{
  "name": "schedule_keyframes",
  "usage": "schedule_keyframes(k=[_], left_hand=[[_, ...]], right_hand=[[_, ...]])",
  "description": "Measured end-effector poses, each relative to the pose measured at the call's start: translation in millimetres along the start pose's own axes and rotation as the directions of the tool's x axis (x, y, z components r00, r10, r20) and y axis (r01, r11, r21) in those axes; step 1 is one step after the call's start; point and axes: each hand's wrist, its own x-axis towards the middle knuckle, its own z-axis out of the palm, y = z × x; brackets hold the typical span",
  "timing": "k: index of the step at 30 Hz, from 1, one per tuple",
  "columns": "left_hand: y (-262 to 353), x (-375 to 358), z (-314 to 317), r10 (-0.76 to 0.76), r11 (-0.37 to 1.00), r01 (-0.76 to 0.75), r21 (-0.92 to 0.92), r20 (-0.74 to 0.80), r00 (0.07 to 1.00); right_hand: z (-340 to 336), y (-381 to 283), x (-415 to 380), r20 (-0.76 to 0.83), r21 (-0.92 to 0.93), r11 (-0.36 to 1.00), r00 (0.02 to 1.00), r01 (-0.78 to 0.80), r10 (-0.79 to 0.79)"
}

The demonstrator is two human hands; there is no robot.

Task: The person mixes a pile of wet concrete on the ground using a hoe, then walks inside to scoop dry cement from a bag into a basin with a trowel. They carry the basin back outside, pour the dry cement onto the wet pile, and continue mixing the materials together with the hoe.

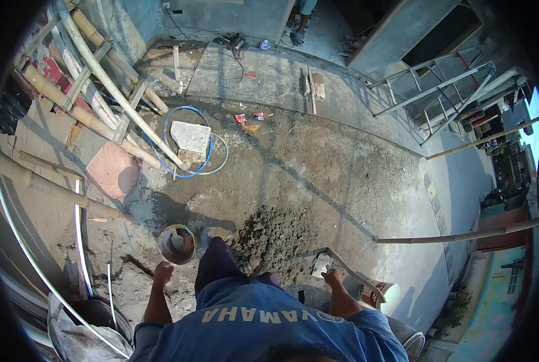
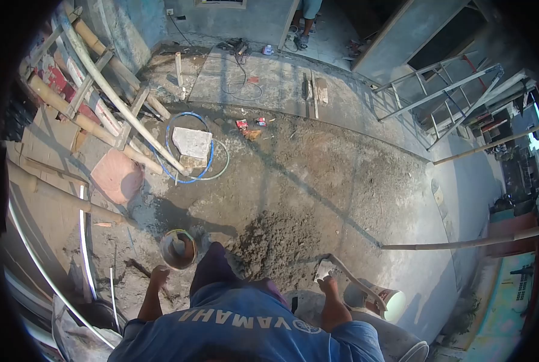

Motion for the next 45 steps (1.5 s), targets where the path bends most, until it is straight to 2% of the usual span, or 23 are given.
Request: schedule_keyframes(k=[2, 3, 5, 7, 9, 11, 14, 19, 23, 24, 25, 26, 28, 30, 31, 32, 34, 35, 37, 40, 43, 44, 45], left_hand=[[-17.7, 35.1, -22.6, 0.055, 0.997, -0.059, -0.04, -0.094, 0.994], [4.1, 25.6, -37.9, -0.033, 0.994, 0.021, -0.111, -0.108, 0.994], [7.7, 34.2, -64.0, -0.04, 0.996, 0.03, -0.079, -0.127, 0.991], [1.9, 51.7, -85.3, 0.009, 0.998, 0.002, 0.062, -0.188, 0.982], [6.1, 64.1, -101.1, 0.015, 0.997, 0.008, 0.072, -0.313, 0.949], [25.3, 65.6, -121.1, -0.017, 1.0, 0.015, -0.007, -0.335, 0.942], [51.0, 61.4, -138.3, -0.024, 0.993, -0.027, -0.114, -0.428, 0.903], [47.9, 47.3, -124.0, -0.175, 0.968, 0.076, -0.238, -0.433, 0.884], [36.3, 12.1, -84.8, -0.476, 0.804, 0.269, -0.53, -0.302, 0.826], [-3.3, 9.8, -43.2, -0.412, 0.881, 0.224, -0.416, -0.443, 0.796], [24.0, -8.8, -47.1, -0.514, 0.825, 0.304, -0.475, -0.409, 0.754], [-28.6, -22.1, 7.5, -0.385, 0.909, 0.241, -0.34, -0.462, 0.799], [37.3, -47.4, 6.6, -0.772, 0.571, 0.486, -0.661, -0.23, 0.593], [27.0, -78.4, 79.8, -0.824, 0.471, 0.519, -0.713, -0.147, 0.547], [48.8, -84.0, 80.7, -0.826, 0.401, 0.607, -0.686, 0.015, 0.563], [86.8, -79.8, 78.2, -0.897, 0.157, 0.568, -0.808, 0.125, 0.425], [50.9, -113.4, 167.4, -0.658, 0.313, 0.571, -0.759, 0.26, 0.707], [89.1, -112.2, 164.1, -0.744, 0.283, 0.646, -0.709, 0.264, 0.614], [143.5, -89.4, 147.9, -0.824, 0.229, 0.76, -0.608, 0.295, 0.484], [163.3, -76.1, 152.3, -0.809, 0.172, 0.727, -0.665, 0.325, 0.489], [170.7, -37.7, 109.9, -0.781, 0.112, 0.653, -0.749, 0.339, 0.524], [172.0, -25.9, 86.7, -0.781, -0.01, 0.575, -0.818, 0.365, 0.506], [171.4, -22.4, 77.3, -0.776, -0.133, 0.482, -0.866, 0.393, 0.493]], right_hand=[[-49.0, -33.9, 31.6, -0.147, -0.139, 0.989, 0.989, -0.052, 0.031], [-61.5, -59.2, 52.7, -0.209, -0.176, 0.984, 0.978, -0.01, -0.028], [-122.9, -168.9, 50.7, -0.137, 0.379, 0.926, 0.989, 0.007, 0.048], [-150.6, -270.3, 51.4, -0.145, 0.565, 0.794, 0.975, 0.223, -0.171], [-160.1, -358.6, 39.8, -0.146, 0.554, 0.743, 0.922, 0.376, -0.358], [-164.1, -448.3, 2.6, -0.164, 0.473, 0.643, 0.777, 0.602, -0.607], [-135.7, -540.2, -6.4, 0.033, 0.211, 0.631, 0.64, 0.747, -0.768], [-64.8, -701.3, -12.8, 0.427, 0.038, 0.56, 0.493, 0.828, -0.758], [39.1, -875.4, -5.4, 0.508, 0.133, 0.228, 0.131, 0.964, -0.851], [66.9, -927.8, -11.5, 0.525, 0.142, 0.176, 0.077, 0.974, -0.847], [97.2, -979.7, -15.0, 0.542, 0.152, 0.127, 0.025, 0.98, -0.84], [140.3, -1029.6, -7.9, 0.543, 0.111, 0.012, -0.051, 0.994, -0.838], [213.1, -1125.6, -5.1, 0.533, -0.034, -0.144, -0.104, 0.989, -0.839], [267.6, -1214.1, -10.8, 0.478, -0.127, -0.254, -0.166, 0.959, -0.863], [293.5, -1252.0, -12.4, 0.418, -0.152, -0.281, -0.196, 0.947, -0.887], [305.2, -1284.8, -21.0, 0.384, -0.198, -0.307, -0.214, 0.931, -0.898], [337.9, -1332.6, -20.1, 0.224, -0.333, -0.361, -0.299, 0.871, -0.928], [347.6, -1343.7, -18.5, 0.159, -0.388, -0.329, -0.289, 0.861, -0.944], [364.4, -1353.5, -10.8, 0.258, -0.467, -0.192, -0.075, 0.863, -0.963], [344.2, -1350.5, -31.7, 0.447, -0.479, -0.214, 0.026, 0.852, -0.894], [343.8, -1340.0, -42.3, 0.625, -0.385, -0.409, -0.092, 0.827, -0.775], [347.4, -1339.4, -52.8, 0.805, -0.267, -0.494, -0.091, 0.828, -0.587], [350.2, -1324.7, -63.1, 0.82, -0.192, -0.448, -0.108, 0.873, -0.562]])
